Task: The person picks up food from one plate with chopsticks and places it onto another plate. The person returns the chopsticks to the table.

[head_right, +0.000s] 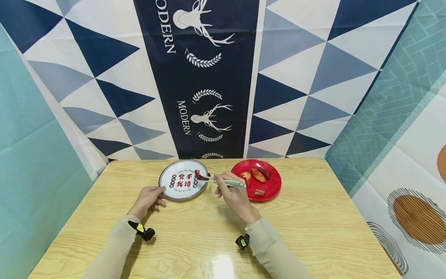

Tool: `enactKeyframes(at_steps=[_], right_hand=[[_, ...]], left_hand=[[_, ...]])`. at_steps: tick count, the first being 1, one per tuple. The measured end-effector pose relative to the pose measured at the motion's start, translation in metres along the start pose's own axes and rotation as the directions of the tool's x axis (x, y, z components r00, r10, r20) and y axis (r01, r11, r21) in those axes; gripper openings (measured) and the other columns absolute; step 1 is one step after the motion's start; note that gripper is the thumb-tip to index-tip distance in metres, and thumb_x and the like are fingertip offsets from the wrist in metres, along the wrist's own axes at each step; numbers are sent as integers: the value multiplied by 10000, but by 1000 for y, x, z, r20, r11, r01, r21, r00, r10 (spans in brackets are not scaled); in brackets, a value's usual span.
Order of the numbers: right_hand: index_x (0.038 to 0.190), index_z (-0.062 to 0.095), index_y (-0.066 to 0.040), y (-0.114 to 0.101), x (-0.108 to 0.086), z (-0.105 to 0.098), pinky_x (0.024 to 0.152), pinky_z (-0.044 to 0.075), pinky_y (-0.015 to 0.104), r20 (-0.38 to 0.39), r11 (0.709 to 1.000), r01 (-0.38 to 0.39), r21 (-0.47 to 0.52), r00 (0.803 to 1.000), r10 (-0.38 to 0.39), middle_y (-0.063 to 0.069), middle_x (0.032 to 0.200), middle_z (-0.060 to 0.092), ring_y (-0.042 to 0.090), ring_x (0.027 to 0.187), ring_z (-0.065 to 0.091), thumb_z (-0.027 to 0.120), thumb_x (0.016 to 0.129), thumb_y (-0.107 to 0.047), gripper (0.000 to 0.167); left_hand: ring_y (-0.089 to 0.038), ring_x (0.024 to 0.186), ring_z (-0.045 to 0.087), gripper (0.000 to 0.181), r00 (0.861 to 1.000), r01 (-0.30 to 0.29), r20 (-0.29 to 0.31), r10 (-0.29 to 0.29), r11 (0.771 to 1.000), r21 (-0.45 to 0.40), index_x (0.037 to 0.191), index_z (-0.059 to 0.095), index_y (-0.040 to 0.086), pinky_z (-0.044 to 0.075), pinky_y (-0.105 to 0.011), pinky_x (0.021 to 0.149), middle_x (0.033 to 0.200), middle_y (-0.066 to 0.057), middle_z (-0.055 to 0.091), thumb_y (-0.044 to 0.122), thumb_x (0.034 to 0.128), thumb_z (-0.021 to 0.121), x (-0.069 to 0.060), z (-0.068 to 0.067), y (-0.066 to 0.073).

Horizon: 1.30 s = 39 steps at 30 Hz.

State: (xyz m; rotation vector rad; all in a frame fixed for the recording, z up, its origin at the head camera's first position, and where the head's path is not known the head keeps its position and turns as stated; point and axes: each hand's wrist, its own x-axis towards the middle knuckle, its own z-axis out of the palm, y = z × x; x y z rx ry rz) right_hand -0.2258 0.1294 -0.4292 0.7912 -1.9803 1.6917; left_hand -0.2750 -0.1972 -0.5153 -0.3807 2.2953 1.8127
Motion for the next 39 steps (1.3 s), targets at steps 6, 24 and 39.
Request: enactKeyframes(at_steps=[6, 24, 39], right_hand=[[930, 721, 51, 0, 1, 2, 472, 568, 322, 10, 1000, -11, 9, 1000, 11, 224, 651, 655, 335, 483, 616, 594, 993, 79, 145], [928, 723, 65, -2, 3, 12, 487, 581, 359, 40, 999, -20, -27, 999, 21, 231, 675, 652, 332, 490, 618, 607, 997, 48, 135], [896, 730, 67, 2, 4, 18, 475, 563, 350, 67, 999, 0, -40, 998, 3, 219, 648, 647, 350, 488, 613, 618, 976, 81, 139]], left_hand=[[-93, 583, 658, 345, 1000, -3, 3, 4, 1000, -9, 1153, 670, -36, 512, -208, 493, 829, -74, 688, 275, 1079, 540, -1, 0, 1], [-88, 583, 664, 377, 1000, -17, 2, 17, 1000, -10, 1249, 654, -31, 510, -206, 492, 866, -72, 710, 287, 1074, 552, -2, 0, 0], [-94, 589, 663, 375, 1000, -13, -2, 13, 1000, -5, 1235, 657, -32, 516, -210, 495, 878, -84, 712, 288, 1078, 543, -1, 1, 0]])
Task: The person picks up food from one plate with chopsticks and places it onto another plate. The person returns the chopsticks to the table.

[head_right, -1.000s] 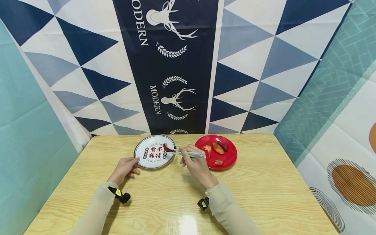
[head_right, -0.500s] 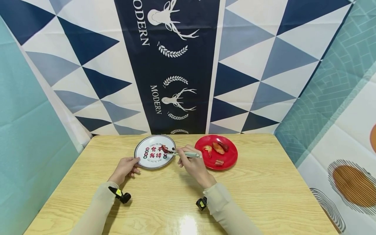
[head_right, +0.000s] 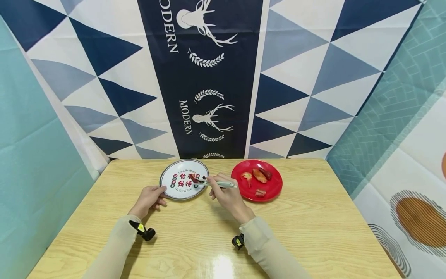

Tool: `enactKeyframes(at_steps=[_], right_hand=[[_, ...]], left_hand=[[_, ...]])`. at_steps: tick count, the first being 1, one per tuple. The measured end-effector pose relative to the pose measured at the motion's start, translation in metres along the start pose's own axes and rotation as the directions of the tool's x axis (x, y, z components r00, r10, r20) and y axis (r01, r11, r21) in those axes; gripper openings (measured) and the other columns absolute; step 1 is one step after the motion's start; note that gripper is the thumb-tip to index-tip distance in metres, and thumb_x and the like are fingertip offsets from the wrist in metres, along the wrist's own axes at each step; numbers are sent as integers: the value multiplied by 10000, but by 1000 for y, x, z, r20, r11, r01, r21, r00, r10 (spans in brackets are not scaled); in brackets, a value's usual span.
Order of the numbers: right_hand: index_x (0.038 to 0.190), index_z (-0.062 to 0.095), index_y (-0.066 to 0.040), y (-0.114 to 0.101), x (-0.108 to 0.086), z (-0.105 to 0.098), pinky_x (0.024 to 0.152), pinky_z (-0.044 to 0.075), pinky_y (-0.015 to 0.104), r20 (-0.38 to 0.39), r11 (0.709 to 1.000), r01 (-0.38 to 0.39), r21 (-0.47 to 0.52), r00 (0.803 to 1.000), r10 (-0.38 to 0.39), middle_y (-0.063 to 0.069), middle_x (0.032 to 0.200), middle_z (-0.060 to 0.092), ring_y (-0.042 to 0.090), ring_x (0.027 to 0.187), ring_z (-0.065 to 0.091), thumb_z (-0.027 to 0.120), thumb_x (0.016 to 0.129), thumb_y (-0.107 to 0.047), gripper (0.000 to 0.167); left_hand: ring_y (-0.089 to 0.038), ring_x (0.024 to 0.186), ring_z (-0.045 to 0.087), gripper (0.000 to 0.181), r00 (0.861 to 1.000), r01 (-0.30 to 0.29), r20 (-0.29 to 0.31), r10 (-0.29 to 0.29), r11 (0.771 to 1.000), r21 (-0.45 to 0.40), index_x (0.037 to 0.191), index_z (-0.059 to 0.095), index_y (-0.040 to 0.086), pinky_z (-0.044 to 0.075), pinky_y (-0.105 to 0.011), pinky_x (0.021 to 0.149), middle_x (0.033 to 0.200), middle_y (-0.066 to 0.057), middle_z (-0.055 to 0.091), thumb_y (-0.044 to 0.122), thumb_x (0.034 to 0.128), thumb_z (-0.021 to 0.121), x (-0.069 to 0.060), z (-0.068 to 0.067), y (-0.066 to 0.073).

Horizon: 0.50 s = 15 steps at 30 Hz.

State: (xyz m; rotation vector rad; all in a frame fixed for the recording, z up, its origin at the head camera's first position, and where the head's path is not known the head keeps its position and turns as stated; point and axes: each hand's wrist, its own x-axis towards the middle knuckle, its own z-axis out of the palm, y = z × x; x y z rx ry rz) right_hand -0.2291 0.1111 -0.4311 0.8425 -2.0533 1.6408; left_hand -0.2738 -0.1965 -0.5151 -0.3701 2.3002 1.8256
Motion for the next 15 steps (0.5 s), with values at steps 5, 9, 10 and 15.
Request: enactKeyframes(at_steps=[5, 9, 10, 15], right_hand=[[912, 732, 78, 3, 1, 1, 472, 566, 366, 22, 1000, -17, 9, 1000, 17, 232, 655, 646, 361, 490, 611, 613, 979, 81, 137], [930, 737, 95, 6, 1, 3, 477, 576, 355, 49, 1000, -22, 20, 999, 21, 226, 671, 652, 369, 496, 615, 615, 970, 96, 128], [936, 739, 99, 6, 1, 3, 481, 581, 356, 53, 1000, -20, 20, 998, 19, 218, 678, 656, 370, 498, 619, 619, 966, 101, 124], [950, 748, 97, 7, 2, 7, 487, 586, 350, 61, 1000, -17, 10, 998, 16, 184, 702, 674, 363, 498, 627, 637, 951, 109, 112]], left_hand=[[-98, 596, 666, 359, 1000, 7, 0, -7, 1000, 4, 1180, 675, -24, 515, -214, 498, 874, -81, 705, 293, 1080, 540, 0, -1, 1], [-96, 587, 663, 350, 1000, 8, -2, -8, 1000, -1, 1161, 681, -22, 515, -215, 493, 862, -80, 706, 289, 1076, 547, 0, -1, 0], [-97, 584, 663, 348, 1000, 7, -3, -7, 1000, -2, 1159, 683, -23, 515, -215, 492, 860, -80, 707, 287, 1075, 549, 1, -1, 0], [-100, 584, 665, 342, 1000, 4, -8, -4, 1000, 3, 1134, 690, -25, 521, -218, 489, 856, -85, 717, 283, 1071, 555, 1, 0, -1]])
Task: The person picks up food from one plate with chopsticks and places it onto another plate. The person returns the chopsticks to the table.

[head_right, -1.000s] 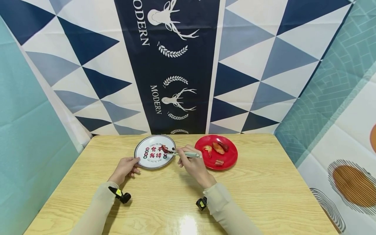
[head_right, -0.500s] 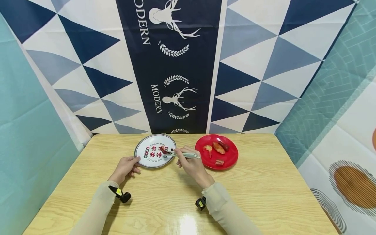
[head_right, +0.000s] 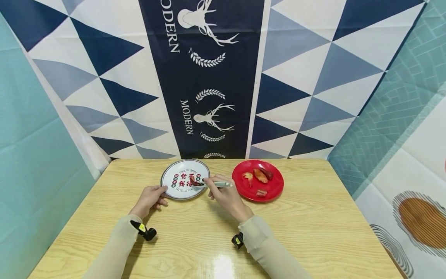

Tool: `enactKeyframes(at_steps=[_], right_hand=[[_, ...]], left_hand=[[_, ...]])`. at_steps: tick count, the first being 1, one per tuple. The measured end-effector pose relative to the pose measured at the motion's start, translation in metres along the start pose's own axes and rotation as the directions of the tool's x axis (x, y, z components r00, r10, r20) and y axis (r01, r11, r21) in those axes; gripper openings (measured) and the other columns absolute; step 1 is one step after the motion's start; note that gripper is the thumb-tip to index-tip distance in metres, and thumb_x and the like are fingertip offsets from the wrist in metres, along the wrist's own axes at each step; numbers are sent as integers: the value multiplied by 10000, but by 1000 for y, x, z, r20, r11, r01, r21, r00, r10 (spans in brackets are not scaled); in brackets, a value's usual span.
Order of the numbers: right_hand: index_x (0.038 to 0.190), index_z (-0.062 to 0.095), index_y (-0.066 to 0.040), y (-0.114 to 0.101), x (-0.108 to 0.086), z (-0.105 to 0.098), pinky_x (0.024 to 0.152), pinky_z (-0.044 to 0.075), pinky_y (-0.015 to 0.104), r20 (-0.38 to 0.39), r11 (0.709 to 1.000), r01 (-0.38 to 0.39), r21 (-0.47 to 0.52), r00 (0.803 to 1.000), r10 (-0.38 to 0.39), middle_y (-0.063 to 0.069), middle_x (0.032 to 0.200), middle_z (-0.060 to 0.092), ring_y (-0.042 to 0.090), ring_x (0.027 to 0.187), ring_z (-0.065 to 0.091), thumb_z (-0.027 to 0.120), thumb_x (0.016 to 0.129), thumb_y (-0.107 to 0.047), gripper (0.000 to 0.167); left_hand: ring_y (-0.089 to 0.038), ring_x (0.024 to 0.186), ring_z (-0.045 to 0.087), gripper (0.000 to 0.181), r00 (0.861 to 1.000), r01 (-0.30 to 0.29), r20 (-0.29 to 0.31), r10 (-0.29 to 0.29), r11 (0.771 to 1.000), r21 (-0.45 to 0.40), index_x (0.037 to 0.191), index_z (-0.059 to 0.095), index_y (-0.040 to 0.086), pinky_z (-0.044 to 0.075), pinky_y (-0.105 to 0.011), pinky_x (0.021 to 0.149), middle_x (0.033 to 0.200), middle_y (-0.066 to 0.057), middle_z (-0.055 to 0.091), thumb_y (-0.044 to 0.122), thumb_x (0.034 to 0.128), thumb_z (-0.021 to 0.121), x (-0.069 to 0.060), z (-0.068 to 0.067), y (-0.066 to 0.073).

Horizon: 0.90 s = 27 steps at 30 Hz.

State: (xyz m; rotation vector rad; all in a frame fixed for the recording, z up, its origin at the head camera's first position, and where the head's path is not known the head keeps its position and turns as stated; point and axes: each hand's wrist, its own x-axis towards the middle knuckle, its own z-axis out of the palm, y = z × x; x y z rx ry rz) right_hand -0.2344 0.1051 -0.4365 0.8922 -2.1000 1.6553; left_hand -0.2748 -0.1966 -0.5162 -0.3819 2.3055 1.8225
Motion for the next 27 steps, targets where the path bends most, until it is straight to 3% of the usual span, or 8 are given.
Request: enactKeyframes(at_steps=[6, 19, 27], right_hand=[[892, 744, 70, 4, 0, 4, 473, 578, 352, 4, 999, 24, -26, 1000, -24, 163, 677, 667, 336, 487, 627, 646, 942, 116, 120], [832, 745, 28, 7, 2, 12, 472, 555, 239, 1, 997, 70, -44, 998, -70, 121, 676, 666, 283, 483, 637, 678, 928, 99, 136], [835, 770, -53, 43, 0, 17, 478, 543, 192, 20, 987, 143, -73, 990, -142, 49, 682, 681, 154, 495, 653, 691, 971, -19, 161]], left_hand=[[-104, 587, 669, 338, 1000, 13, 4, -13, 1000, 2, 1129, 689, -23, 526, -220, 493, 848, -85, 720, 283, 1070, 557, 2, 1, -1], [-96, 579, 661, 338, 1000, -3, 7, 3, 1000, -11, 1121, 687, -31, 505, -209, 482, 853, -81, 717, 275, 1072, 554, 3, -1, -3], [-98, 579, 665, 338, 1000, -12, 1, 12, 1000, -2, 1107, 693, -22, 514, -217, 485, 868, -86, 726, 284, 1071, 556, 1, -1, -2]])
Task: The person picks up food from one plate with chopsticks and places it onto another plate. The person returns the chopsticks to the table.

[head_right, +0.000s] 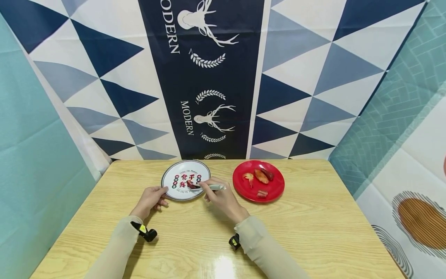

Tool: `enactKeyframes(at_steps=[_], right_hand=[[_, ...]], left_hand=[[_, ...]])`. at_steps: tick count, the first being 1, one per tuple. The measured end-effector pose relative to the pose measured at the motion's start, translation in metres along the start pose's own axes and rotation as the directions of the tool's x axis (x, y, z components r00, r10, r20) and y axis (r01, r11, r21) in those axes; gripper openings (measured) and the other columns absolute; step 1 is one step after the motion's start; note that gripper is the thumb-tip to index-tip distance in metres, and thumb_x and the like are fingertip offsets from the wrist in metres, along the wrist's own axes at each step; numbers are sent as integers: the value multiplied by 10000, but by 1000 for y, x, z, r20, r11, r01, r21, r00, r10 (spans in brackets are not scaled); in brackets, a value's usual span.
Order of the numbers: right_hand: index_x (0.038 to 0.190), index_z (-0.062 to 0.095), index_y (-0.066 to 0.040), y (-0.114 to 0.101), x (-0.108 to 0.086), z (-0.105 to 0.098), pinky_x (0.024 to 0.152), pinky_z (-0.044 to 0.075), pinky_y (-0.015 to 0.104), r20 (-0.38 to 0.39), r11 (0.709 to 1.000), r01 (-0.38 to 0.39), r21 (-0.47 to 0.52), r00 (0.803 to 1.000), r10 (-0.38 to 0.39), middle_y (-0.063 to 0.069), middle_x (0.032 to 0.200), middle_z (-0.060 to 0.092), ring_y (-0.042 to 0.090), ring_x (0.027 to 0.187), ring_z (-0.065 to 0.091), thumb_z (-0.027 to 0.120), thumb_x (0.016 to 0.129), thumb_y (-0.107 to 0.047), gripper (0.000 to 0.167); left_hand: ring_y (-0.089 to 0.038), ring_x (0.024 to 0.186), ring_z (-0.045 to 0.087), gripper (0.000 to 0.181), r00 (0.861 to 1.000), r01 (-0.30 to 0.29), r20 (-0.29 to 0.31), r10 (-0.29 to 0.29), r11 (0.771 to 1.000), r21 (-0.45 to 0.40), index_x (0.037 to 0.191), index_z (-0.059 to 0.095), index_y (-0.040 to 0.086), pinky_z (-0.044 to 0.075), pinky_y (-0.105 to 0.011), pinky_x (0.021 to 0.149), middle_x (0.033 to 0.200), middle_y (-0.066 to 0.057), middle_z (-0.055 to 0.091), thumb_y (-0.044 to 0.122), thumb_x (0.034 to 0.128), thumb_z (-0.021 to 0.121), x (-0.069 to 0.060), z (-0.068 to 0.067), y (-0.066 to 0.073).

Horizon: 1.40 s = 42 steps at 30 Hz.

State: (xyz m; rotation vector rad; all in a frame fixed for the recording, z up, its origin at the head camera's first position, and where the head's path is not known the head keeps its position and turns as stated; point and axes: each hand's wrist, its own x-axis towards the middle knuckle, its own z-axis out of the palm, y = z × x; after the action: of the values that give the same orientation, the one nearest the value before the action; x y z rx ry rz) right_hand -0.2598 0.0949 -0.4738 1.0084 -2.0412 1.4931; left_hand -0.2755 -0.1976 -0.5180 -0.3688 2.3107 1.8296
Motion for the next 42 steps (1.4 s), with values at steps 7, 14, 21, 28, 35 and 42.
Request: enactKeyframes(at_steps=[7, 14, 21, 28, 35, 42], right_hand=[[868, 782, -38, 1, -1, 2, 520, 540, 161, 11, 998, 30, -54, 999, -30, 58, 694, 683, 150, 520, 656, 725, 919, 46, 114], [891, 785, -11, 3, -1, 6, 549, 540, 147, 15, 996, 39, -77, 999, -38, 110, 692, 690, 178, 526, 656, 741, 878, 97, 117], [922, 797, -44, 3, -2, 5, 590, 559, 147, 31, 996, 52, -72, 998, -50, 131, 716, 707, 158, 556, 672, 754, 897, 32, 91], [930, 797, -50, 4, -3, 4, 598, 563, 157, 37, 994, 90, -60, 995, -87, 123, 719, 710, 146, 570, 675, 755, 894, 39, 105], [941, 803, -71, 2, -3, 5, 594, 567, 164, 40, 998, 51, -44, 998, -49, 127, 736, 716, 123, 585, 674, 739, 903, 52, 143], [919, 796, -59, 5, -5, 7, 615, 564, 172, 37, 998, 28, -53, 999, -26, 119, 737, 708, 115, 609, 663, 738, 904, 49, 123]], left_hand=[[-96, 577, 661, 338, 1000, 0, -4, 0, 1000, -1, 1101, 697, -19, 508, -214, 480, 871, -90, 728, 287, 1072, 556, -1, 0, 1], [-97, 574, 660, 332, 1000, -1, -7, 1, 1000, -3, 1093, 700, -24, 517, -219, 482, 866, -90, 730, 275, 1070, 557, -1, 1, 1], [-100, 571, 661, 330, 1000, -5, -11, 5, 1000, -4, 1085, 700, -22, 515, -220, 480, 854, -91, 729, 274, 1070, 556, -1, 2, 1], [-100, 565, 661, 332, 1000, 1, -16, -1, 1000, -4, 1069, 698, -19, 512, -219, 477, 837, -84, 716, 284, 1069, 561, 0, 2, 0], [-95, 555, 659, 338, 1000, 0, -29, 0, 1000, 3, 1128, 692, -33, 509, -214, 466, 805, -79, 722, 271, 1071, 556, 1, 3, 0], [-92, 556, 663, 340, 1000, 1, -28, -1, 1000, -8, 1177, 678, -49, 504, -209, 464, 843, -83, 741, 249, 1074, 548, -1, 4, 2]])
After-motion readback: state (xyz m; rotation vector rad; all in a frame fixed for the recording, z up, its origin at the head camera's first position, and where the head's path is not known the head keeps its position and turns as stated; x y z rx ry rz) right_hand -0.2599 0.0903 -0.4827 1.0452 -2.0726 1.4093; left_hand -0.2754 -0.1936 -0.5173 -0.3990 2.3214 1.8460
